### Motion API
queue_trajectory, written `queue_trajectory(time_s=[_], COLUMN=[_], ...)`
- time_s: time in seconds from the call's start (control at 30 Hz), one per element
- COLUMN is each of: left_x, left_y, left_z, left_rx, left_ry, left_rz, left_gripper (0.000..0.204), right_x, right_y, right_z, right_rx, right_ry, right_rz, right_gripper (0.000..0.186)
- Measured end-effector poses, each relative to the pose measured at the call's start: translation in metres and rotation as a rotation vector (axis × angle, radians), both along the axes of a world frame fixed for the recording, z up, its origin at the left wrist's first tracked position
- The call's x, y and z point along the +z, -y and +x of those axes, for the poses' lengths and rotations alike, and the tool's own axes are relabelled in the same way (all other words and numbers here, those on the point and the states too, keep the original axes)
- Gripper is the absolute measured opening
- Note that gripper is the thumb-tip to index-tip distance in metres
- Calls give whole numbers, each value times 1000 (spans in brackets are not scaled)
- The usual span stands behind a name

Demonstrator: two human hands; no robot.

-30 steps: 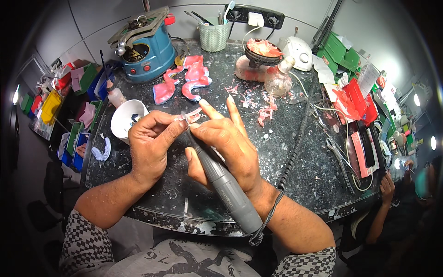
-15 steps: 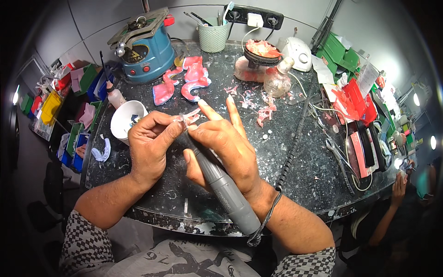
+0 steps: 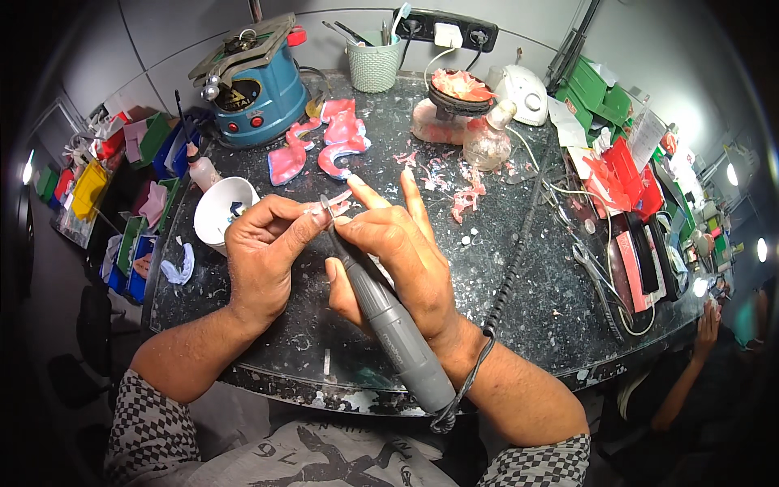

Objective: The person trims a dental prosthesis using a handheld rotary tool, changes the bit on the rotary tool, and continues grinding the prosthesis.

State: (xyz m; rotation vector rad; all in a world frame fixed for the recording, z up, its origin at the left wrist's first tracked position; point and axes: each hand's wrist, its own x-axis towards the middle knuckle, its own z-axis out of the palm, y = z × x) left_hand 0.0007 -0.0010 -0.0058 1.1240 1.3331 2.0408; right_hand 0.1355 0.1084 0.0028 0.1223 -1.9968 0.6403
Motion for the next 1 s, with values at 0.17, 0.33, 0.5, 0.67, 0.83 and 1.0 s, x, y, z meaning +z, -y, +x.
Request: queue_trajectory(time_s=[0.17, 0.33, 0.5, 0.67, 0.83, 1.0], left_x=[-5, -5, -4, -7, -7, -9], left_y=[0, -1, -2, -2, -5, -3], left_z=[-2, -2, -2, -5, -3, -7], left_rx=[26, 5, -3, 3, -64, -69], left_ry=[34, 13, 7, 2, 70, 73], left_rz=[-3, 20, 77, 68, 133, 120], left_gripper=[7, 7, 8, 8, 9, 9], right_x=[2, 3, 0, 0, 0, 4], right_y=[0, -1, -4, -5, -5, -5], right_z=[0, 0, -2, -3, -1, -1], right_rx=[7, -5, 2, 30, 31, 63], right_ry=[28, 16, -42, -39, -71, -37], right_rz=[7, 26, -18, 2, -26, 38], right_gripper=[38, 38, 37, 38, 38, 39])
